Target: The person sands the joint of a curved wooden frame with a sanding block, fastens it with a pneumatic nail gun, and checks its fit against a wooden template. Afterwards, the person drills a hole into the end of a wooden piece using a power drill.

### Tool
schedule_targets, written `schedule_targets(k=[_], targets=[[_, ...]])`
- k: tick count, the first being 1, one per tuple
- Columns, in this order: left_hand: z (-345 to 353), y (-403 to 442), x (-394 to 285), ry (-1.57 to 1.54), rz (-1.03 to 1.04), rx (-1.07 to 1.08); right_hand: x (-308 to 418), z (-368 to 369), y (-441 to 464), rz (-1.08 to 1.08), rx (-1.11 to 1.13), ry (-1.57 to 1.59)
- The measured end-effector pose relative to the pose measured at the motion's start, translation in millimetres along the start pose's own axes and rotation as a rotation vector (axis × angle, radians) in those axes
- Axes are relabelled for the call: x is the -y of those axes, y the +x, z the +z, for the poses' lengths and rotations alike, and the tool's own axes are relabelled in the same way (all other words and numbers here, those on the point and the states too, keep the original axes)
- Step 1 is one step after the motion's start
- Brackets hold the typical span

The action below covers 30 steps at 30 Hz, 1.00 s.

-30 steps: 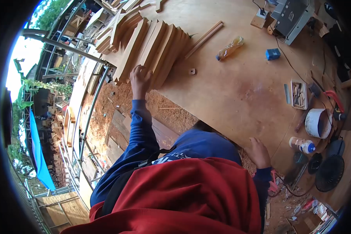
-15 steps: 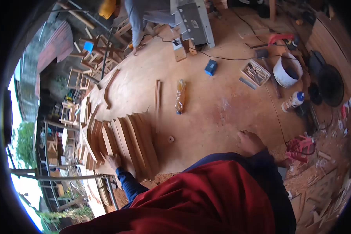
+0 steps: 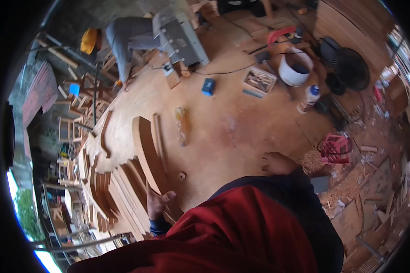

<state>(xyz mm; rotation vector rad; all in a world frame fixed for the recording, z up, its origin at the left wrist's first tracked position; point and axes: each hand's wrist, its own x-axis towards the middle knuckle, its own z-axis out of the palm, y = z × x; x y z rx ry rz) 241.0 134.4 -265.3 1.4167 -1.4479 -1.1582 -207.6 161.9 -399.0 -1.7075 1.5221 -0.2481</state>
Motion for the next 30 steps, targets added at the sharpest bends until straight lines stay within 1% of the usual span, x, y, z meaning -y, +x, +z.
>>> schedule_targets(k=[1, 2, 3, 4, 5, 6, 7, 8, 9, 10, 11, 13, 15, 17, 19, 20, 21, 22, 24, 25, 26, 28, 29, 30], targets=[[39, 8, 0, -0.011, -0.039, 0.04, -3, -15, -3, -0.035, 0.009, 0.016], [67, 16, 30, 0.004, -0.109, 0.021, -11, -34, -10, -0.077, 0.019, 0.029], [86, 28, 70, 0.213, 0.026, 0.059, -15, -57, -23, -0.098, -0.053, 0.125], [114, 32, 84, 0.345, 0.06, 0.046, -21, -83, -40, -0.142, -0.112, 0.213], [136, 35, 96, 0.402, 0.011, 0.059, -33, -110, -58, -0.146, -0.197, 0.252], [145, 48, 152, 0.199, 0.02, 0.097, -44, -136, -73, -0.165, -0.273, 0.291], [162, 49, 150, 0.121, -0.098, 0.123, -57, -162, -86, -0.19, -0.345, 0.33], [163, 55, 169, 0.146, -0.11, 0.131, -73, -187, -100, -0.224, -0.443, 0.299], [159, 62, 206, 0.168, -0.128, 0.141, -88, -211, -117, -0.25, -0.536, 0.267], [158, 64, 227, 0.189, -0.155, 0.156, -98, -236, -137, -0.217, -0.582, 0.324], [159, 64, 226, 0.242, -0.213, 0.219, -106, -260, -158, -0.182, -0.625, 0.381], [151, 65, 216, 0.354, -0.338, 0.332, -130, -304, -188, -0.134, -0.731, 0.258], [155, 60, 211, 0.472, -0.159, 0.221, -170, -343, -208, -0.06, -0.828, 0.178], [163, 51, 211, 0.573, 0.017, 0.112, -222, -380, -215, -0.014, -1.058, 0.102], [172, 38, 208, 0.669, 0.19, -0.027, -272, -420, -211, 0.123, -1.325, -0.059], [179, 31, 206, 0.717, 0.276, -0.108, -305, -442, -208, 0.113, -1.4, -0.212], [187, 26, 200, 0.73, 0.085, -0.153, -340, -464, -203, 0.098, -1.472, -0.363], [193, 22, 200, 0.782, 0.1, -0.198, -362, -483, -197, 0.08, -1.543, -0.511], [204, 23, 208, 0.892, 0.132, -0.28, -375, -512, -186, 0.228, -1.562, -0.665], [200, 27, 231, 0.92, 0.177, -0.338, -382, -523, -183, 0.31, -1.567, -0.742], [188, 31, 264, 0.947, 0.223, -0.393, -394, -535, -180, 0.301, -1.61, -0.49], [194, 31, 266, 0.972, 0.201, -0.443, -414, -562, -175, 0.268, -1.651, 0.013], [205, 29, 245, 0.971, 0.134, -0.436, -418, -565, -174, 0.294, -1.619, 0.253], [213, 29, 234, 0.967, 0.067, -0.431, -426, -568, -170, 0.271, -1.673, 0.281]])
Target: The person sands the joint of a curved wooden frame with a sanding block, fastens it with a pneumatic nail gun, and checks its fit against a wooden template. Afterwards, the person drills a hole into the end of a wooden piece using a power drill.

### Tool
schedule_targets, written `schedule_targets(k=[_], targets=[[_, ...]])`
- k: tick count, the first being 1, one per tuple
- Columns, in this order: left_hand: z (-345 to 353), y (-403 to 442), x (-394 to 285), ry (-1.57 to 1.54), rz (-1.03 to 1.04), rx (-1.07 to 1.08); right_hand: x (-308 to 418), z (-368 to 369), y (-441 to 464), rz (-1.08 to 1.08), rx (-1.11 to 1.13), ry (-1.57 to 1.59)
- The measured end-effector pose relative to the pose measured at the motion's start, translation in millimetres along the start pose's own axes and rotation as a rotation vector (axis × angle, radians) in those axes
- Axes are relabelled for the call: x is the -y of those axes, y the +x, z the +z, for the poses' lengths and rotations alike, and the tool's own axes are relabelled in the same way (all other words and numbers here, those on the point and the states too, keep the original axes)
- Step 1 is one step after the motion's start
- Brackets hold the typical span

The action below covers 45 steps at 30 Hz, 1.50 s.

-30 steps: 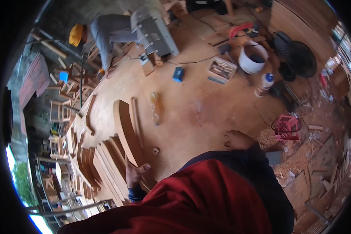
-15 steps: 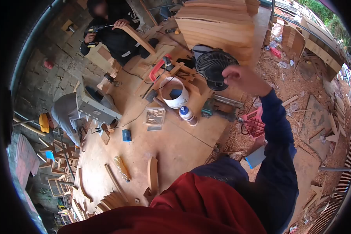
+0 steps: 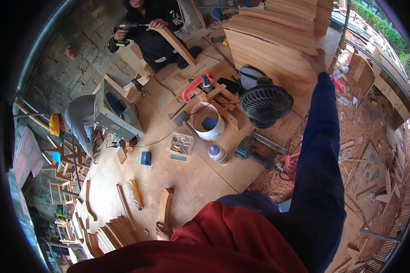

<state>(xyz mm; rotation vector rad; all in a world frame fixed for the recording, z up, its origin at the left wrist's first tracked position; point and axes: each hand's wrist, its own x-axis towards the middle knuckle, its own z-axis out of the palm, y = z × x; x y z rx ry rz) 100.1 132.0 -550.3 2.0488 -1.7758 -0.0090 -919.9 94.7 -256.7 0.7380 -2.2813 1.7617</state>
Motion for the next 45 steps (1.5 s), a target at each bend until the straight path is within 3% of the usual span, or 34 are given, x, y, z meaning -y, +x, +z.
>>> schedule_targets(k=[2, 5, 8, 11, 14, 15, 16, 18, 19, 21, 22, 24, 29, 33, 37, 39, 42, 44, 45], targets=[[0, 0, -8, 0.033, -0.037, -0.03, -20, 11, 7, 0.014, -0.092, 0.083], [1, 2, -20, 0.076, -0.144, -0.039, -26, 5, 15, 0.079, 0.145, 0.198], [7, 5, -23, 0.12, -0.239, -0.038, -10, 5, 1, 0.064, 0.132, 0.272], [9, 0, -19, 0.143, -0.271, -0.029, -24, 22, 9, 0.264, -0.159, 0.142], [10, 6, -21, 0.211, -0.208, -0.008, -23, 15, 17, 0.267, -0.07, 0.083], [9, 5, -21, 0.247, -0.189, 0.005, -40, 20, 25, 0.166, -0.091, 0.111], [10, 2, -20, 0.282, -0.179, 0.024, -96, 14, 63, 0.041, -0.044, -0.103], [9, -1, -20, 0.223, -0.126, 0.009, -201, -9, 149, -0.539, 0.11, -1.128], [3, -1, -35, 0.139, -0.246, -0.001, -236, -8, 173, -0.905, 0.062, -1.548], [2, -7, -34, -0.034, -0.249, -0.123, -197, 4, 189, -0.817, 0.111, -1.371], [1, -8, -33, 0.029, -0.221, -0.147, -184, 11, 186, -0.776, 0.14, -1.331], [15, -3, -20, 0.165, -0.194, -0.092, -166, 11, 184, -0.737, 0.138, -1.343], [-8, 8, -44, 0.147, -0.278, 0.009, -159, -2, 185, -0.647, 0.117, -1.523], [-18, 30, -57, 0.028, -0.109, 0.055, -99, 6, 133, -0.086, 0.07, -0.861], [-4, 48, -39, -0.054, -0.091, 0.207, -46, 9, 54, -0.034, 0.136, -0.13], [-20, 64, -38, -0.158, -0.125, 0.357, -60, 0, 54, -0.078, 0.169, -0.133], [-38, 70, -31, -0.459, -0.069, 0.372, -73, -14, 54, -0.164, 0.234, -0.203], [-54, 76, -38, -0.689, -0.094, 0.456, -60, -20, 57, -0.247, 0.314, -0.33], [-76, 82, -56, -0.776, -0.138, 0.514, -40, -18, 42, -0.226, 0.242, -0.406]])
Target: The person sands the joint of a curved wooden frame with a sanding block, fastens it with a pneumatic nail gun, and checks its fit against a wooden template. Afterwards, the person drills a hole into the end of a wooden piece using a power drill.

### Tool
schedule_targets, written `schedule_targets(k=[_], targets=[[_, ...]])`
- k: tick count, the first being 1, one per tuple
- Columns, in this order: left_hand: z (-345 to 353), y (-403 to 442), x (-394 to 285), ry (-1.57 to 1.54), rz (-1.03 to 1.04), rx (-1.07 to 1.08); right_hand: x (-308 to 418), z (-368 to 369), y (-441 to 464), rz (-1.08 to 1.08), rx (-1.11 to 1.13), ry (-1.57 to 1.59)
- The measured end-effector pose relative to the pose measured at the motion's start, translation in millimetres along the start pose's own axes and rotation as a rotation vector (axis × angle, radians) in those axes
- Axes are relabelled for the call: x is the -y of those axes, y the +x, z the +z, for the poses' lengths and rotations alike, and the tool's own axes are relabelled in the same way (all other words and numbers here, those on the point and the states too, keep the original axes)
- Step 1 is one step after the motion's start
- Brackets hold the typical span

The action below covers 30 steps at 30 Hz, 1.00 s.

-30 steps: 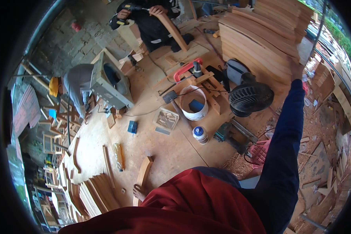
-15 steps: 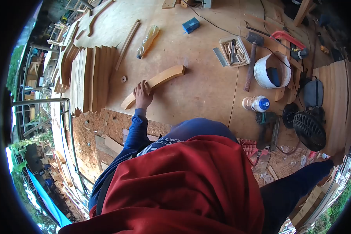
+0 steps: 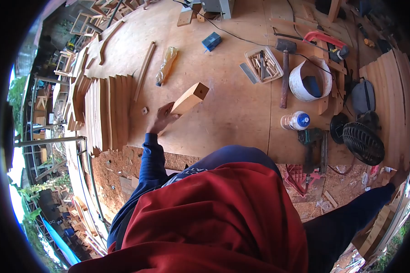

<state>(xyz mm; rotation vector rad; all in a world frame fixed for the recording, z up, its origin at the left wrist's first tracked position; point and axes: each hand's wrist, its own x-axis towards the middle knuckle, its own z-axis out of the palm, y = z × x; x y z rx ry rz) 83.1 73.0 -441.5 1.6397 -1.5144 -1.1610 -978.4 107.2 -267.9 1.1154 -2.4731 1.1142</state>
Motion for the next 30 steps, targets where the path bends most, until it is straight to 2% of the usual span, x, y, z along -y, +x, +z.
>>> schedule_targets(k=[3, 7, 11, 14, 16, 17, 19, 22, 23, 28, 30], targets=[[-3, -11, -50, -0.158, -0.045, 0.047, 44, -10, 1, -0.104, -0.012, -0.057], [-2, -15, -54, -0.131, 0.0, -0.013, 129, -27, 20, -0.29, -0.017, -0.073], [6, -14, -39, 0.184, 0.142, -0.191, 236, -56, 51, -0.477, -0.037, -0.086], [26, -4, -31, 0.263, 0.238, -0.425, 321, -87, 74, -0.588, -0.06, -0.113], [30, 3, -29, 0.428, 0.167, -0.476, 371, -113, 81, -0.629, -0.078, -0.128], [32, 8, -28, 0.506, 0.132, -0.503, 393, -130, 81, -0.641, -0.09, -0.128], [34, 8, -35, 0.689, 0.197, -0.571, 431, -172, 74, -0.611, -0.095, -0.085], [29, 5, -25, 0.769, 0.206, -0.584, 465, -237, 50, -0.315, 0.034, 0.244], [26, 5, -16, 0.793, 0.199, -0.557, 479, -251, 28, -0.357, 0.026, 0.287], [6, 11, 48, 0.878, 0.105, -0.45, 564, -280, -165, -1.024, -0.047, 0.413], [-5, 14, 71, 0.889, 0.068, -0.433, 561, -293, -180, -1.231, -0.026, 0.321]])
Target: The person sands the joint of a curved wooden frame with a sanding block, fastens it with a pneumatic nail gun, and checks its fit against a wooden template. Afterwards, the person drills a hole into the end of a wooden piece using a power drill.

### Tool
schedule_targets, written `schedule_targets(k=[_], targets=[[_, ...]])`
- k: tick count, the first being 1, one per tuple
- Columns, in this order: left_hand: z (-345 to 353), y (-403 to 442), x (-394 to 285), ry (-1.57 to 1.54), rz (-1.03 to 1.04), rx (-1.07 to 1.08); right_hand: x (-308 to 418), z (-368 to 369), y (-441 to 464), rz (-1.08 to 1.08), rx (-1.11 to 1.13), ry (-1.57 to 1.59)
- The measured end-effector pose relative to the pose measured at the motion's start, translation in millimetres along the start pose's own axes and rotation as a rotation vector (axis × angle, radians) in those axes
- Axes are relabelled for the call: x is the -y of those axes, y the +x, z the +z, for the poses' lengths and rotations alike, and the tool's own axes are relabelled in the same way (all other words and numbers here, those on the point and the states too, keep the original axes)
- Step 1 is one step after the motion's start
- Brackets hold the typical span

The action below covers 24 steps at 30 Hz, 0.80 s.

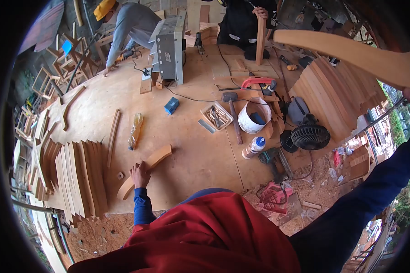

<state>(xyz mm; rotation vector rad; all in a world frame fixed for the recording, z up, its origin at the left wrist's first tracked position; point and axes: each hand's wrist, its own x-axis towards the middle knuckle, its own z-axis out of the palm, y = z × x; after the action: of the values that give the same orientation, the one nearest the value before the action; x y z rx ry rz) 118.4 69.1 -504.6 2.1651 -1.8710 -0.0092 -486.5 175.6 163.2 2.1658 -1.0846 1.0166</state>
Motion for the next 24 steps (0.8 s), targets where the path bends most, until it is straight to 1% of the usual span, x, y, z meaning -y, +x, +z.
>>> schedule_targets(k=[1, 3, 4, 5, 6, 8, 9, 10, 11, 12, 13, 14, 15, 17, 18, 19, 21, 23, 24], targets=[[5, 7, 7, -0.004, -0.006, 0.065, 3, -5, -5, -0.095, 0.067, -0.043], [10, 15, 23, -0.007, -0.031, 0.198, 31, 19, -33, 0.27, -0.022, 0.128], [4, 22, 27, -0.185, 0.059, 0.14, 50, 42, -52, 0.449, -0.072, 0.218], [-36, 33, 2, -0.425, 0.15, 0.104, 77, 65, -56, 0.495, -0.117, 0.366], [-94, 44, -38, -0.665, 0.239, 0.071, 103, 89, -60, 0.538, -0.17, 0.514], [-178, 52, -95, -0.898, 0.576, 0.103, 148, 134, -52, 0.433, -0.152, 0.868], [-214, 51, -122, -1.041, 0.725, 0.199, 158, 151, -52, 0.416, -0.087, 1.02], [-238, 47, -147, -1.186, 0.875, 0.292, 168, 163, -49, 0.389, -0.014, 1.098], [-247, 41, -172, -1.255, 1.034, 0.362, 179, 175, -46, 0.366, 0.062, 1.174], [-247, 32, -188, -1.289, 1.172, 0.54, 188, 184, -41, 0.334, 0.146, 1.176], [-247, 23, -205, -1.307, 1.29, 0.742, 189, 192, -38, 0.248, 0.228, 1.244], [-240, 15, -215, -1.268, 1.368, 1.059, 190, 200, -34, 0.165, 0.314, 1.311], [-237, 9, -219, -1.2, 1.432, 1.379, 182, 211, -30, 0.023, 0.397, 1.443], [-245, -1, -208, -1.273, 1.316, 1.214, 174, 223, -26, -0.1, 0.448, 1.536], [-247, 3, -201, -1.277, 1.231, 1.12, 173, 226, -26, -0.069, 0.406, 1.505], [-250, 7, -194, -1.277, 1.142, 1.033, 161, 234, -32, -0.047, 0.424, 1.53], [-245, 12, -181, -1.248, 0.892, 0.831, 136, 250, -47, 0.001, 0.457, 1.579], [-242, 21, -188, -1.3, 0.705, 0.693, 142, 266, -72, 0.265, 0.32, 1.514], [-239, 25, -192, -1.324, 0.606, 0.618, 152, 275, -83, 0.388, 0.292, 1.434]])
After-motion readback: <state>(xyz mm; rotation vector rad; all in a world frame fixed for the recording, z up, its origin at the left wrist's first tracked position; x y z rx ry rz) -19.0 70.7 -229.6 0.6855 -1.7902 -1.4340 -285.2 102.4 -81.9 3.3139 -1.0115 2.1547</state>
